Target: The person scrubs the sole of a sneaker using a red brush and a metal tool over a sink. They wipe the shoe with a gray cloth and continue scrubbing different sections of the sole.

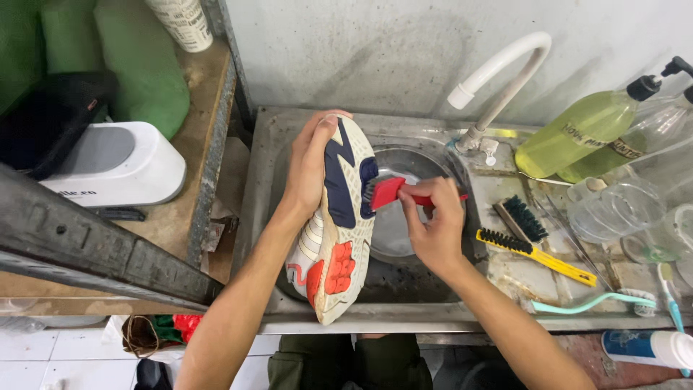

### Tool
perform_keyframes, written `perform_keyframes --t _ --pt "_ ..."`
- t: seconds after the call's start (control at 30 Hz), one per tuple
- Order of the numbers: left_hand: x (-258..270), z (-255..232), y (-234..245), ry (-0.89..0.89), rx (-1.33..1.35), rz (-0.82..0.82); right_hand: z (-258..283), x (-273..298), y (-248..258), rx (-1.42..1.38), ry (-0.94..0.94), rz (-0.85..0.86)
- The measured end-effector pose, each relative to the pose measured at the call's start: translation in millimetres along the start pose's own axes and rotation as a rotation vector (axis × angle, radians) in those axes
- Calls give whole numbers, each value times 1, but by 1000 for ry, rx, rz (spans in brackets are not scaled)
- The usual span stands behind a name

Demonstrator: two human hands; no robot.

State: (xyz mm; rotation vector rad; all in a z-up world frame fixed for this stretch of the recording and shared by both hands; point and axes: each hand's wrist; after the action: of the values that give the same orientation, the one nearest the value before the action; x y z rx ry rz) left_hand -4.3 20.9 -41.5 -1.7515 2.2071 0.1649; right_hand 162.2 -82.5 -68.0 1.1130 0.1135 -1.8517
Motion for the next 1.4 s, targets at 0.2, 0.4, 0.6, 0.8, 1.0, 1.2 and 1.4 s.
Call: perform_keyframes --t 0.2,0.4,0.6,0.8,1.0,1.2,1.4 --pt "-2 0 5 -3 -52 -35 -27 2 11 128 30 -10" --pt "-6 13 9 23 -28 3 -36 8 5 119 76 65" --pt "-9 12 5 -34 -31 11 16 -5 10 6 71 14" --pt "1 -1 17 19 -45 -32 -34 7 8 168 74 79" --pt "9 -17 17 -20 -93 -69 -1 12 -1 -78 17 93" --pt "21 -33 24 -75 -134 -106 -5 4 11 -32 -44 50" --pt "18 -31 22 -93 -161 -110 -28 9 3 117 -21 151"
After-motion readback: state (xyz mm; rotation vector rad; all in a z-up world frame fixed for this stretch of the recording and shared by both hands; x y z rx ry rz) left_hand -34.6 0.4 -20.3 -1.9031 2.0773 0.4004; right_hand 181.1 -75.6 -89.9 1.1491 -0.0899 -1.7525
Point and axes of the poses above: each hand's wrist, its own x-axis away from the middle knuckle, its own y-axis out of the back of the hand, z = x × y, and after that the axes turned 7 degrees about -x, right-handed
